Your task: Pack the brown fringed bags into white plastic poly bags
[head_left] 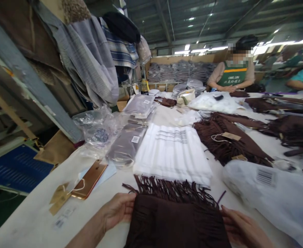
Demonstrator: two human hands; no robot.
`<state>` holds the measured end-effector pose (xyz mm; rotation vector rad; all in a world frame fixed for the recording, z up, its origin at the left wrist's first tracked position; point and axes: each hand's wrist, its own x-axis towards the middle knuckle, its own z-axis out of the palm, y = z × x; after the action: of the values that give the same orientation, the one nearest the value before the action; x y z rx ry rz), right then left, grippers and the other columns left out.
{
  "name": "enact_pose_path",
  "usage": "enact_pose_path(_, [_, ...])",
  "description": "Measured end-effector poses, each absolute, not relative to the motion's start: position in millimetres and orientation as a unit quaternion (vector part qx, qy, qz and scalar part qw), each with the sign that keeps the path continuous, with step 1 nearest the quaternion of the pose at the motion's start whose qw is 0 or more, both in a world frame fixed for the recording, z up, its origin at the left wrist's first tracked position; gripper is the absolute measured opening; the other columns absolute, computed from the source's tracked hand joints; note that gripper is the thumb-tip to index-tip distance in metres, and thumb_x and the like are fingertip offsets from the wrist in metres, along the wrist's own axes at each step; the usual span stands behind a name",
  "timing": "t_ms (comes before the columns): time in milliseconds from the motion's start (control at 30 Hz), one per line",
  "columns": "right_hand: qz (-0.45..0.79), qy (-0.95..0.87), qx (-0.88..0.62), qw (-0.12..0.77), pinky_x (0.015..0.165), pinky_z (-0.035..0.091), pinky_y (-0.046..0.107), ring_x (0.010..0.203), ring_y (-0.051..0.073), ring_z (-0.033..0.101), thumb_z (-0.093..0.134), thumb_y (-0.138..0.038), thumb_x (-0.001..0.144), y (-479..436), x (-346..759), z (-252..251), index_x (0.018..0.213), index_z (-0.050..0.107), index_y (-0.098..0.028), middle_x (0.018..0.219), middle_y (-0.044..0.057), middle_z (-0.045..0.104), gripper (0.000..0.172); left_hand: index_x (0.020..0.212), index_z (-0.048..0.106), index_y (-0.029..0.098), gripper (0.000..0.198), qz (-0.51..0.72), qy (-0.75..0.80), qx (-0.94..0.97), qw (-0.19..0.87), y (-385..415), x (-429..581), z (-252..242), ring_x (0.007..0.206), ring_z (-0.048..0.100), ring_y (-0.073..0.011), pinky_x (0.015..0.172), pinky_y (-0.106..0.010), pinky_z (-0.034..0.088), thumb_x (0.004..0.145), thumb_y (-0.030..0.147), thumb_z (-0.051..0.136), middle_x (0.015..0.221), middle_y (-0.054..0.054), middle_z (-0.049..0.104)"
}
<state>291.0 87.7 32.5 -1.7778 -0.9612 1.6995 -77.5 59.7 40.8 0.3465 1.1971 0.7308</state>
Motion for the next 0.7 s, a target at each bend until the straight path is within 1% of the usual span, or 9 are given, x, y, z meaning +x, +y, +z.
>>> enact_pose_path(33, [0.685, -0.336, -0.606, 0.227, 0.079, 0.054, 0.038, 0.076, 0.024, 0.069, 0.056, -0.052, 0.076, 93.3, 287.3, 37.1, 0.079, 0.068, -0.020, 0.078, 0.005, 0.073, 0.033, 0.081, 0.067, 0.009, 0.045, 0.319, 0.535, 0.152, 0.767, 65.9, -77.3, 39.6, 0.072, 0.066, -0.0197, 0.072, -0.029, 0.049, 0.055, 0.044, 0.080, 0.076, -0.008, 0.071])
enact_pose_path(100, [0.786, -0.303, -0.496, 0.210, 0.093, 0.046, 0.036, 0.089, 0.022, 0.067, 0.056, -0.046, 0.081, 104.1, 282.4, 43.1, 0.087, 0.069, -0.018, 0.087, 0.004, 0.073, 0.032, 0.083, 0.068, 0.009, 0.044, 0.304, 0.508, 0.143, 0.793, 77.7, -73.9, 36.3, 0.076, 0.067, -0.0200, 0.078, -0.030, 0.049, 0.056, 0.042, 0.080, 0.078, -0.007, 0.072])
enact_pose_path(200, [0.840, -0.257, -0.427, 0.214, 0.103, 0.036, 0.032, 0.098, 0.018, 0.064, 0.058, -0.036, 0.082, 119.5, 276.9, 43.3, 0.092, 0.069, -0.014, 0.095, 0.005, 0.072, 0.027, 0.087, 0.068, 0.009, 0.045, 0.300, 0.453, 0.134, 0.829, 92.3, -65.0, 29.3, 0.088, 0.066, -0.0230, 0.092, -0.033, 0.043, 0.062, 0.045, 0.076, 0.082, -0.008, 0.073])
enact_pose_path(267, [0.870, -0.211, -0.401, 0.193, 0.105, 0.032, 0.032, 0.099, 0.018, 0.064, 0.058, -0.036, 0.082, 128.8, 273.2, 39.2, 0.094, 0.069, -0.013, 0.093, 0.007, 0.073, 0.028, 0.089, 0.068, 0.009, 0.046, 0.290, 0.406, 0.139, 0.855, 100.0, -60.9, 24.1, 0.094, 0.065, -0.0241, 0.096, -0.034, 0.041, 0.065, 0.048, 0.072, 0.085, -0.008, 0.073])
enact_pose_path(367, [0.917, -0.179, -0.325, 0.144, 0.108, 0.027, 0.036, 0.104, 0.019, 0.062, 0.054, -0.036, 0.085, 139.6, 268.1, 33.0, 0.099, 0.068, -0.010, 0.091, 0.009, 0.073, 0.033, 0.086, 0.069, 0.010, 0.052, 0.239, 0.352, 0.179, 0.887, 111.4, -60.3, 17.4, 0.100, 0.063, -0.0259, 0.097, -0.033, 0.039, 0.062, 0.056, 0.070, 0.086, -0.009, 0.073])
enact_pose_path(467, [0.938, -0.191, -0.267, 0.114, 0.109, 0.024, 0.038, 0.108, 0.019, 0.059, 0.050, -0.038, 0.086, 146.3, 261.5, 33.7, 0.103, 0.067, -0.011, 0.094, 0.008, 0.072, 0.036, 0.086, 0.069, 0.009, 0.054, 0.188, 0.327, 0.203, 0.904, 125.1, -60.8, 11.9, 0.107, 0.059, -0.0277, 0.100, -0.035, 0.036, 0.061, 0.056, 0.070, 0.089, -0.012, 0.072])
enact_pose_path(533, [0.934, -0.218, -0.251, 0.128, 0.109, 0.023, 0.038, 0.111, 0.020, 0.057, 0.050, -0.038, 0.085, 149.2, 254.9, 37.4, 0.106, 0.066, -0.013, 0.098, 0.007, 0.071, 0.036, 0.089, 0.069, 0.009, 0.053, 0.156, 0.319, 0.204, 0.912, 135.7, -58.1, 9.2, 0.109, 0.058, -0.0295, 0.100, -0.039, 0.036, 0.060, 0.054, 0.071, 0.090, -0.013, 0.072])
enact_pose_path(633, [0.912, -0.282, -0.236, 0.180, 0.109, 0.021, 0.036, 0.115, 0.019, 0.054, 0.054, -0.036, 0.081, 151.5, 243.5, 41.3, 0.109, 0.065, -0.016, 0.107, 0.007, 0.069, 0.036, 0.089, 0.069, 0.012, 0.055, 0.107, 0.306, 0.210, 0.922, 152.3, -48.0, 9.0, 0.106, 0.059, -0.0328, 0.098, -0.047, 0.038, 0.054, 0.053, 0.075, 0.088, -0.011, 0.072])
enact_pose_path(700, [0.900, -0.307, -0.228, 0.207, 0.109, 0.021, 0.035, 0.117, 0.020, 0.053, 0.059, -0.037, 0.076, 151.4, 237.6, 40.5, 0.111, 0.064, -0.016, 0.112, 0.007, 0.066, 0.041, 0.090, 0.069, 0.012, 0.058, 0.083, 0.297, 0.219, 0.926, 162.6, -38.2, 12.0, 0.105, 0.059, -0.0339, 0.097, -0.048, 0.040, 0.050, 0.053, 0.078, 0.086, -0.011, 0.072])
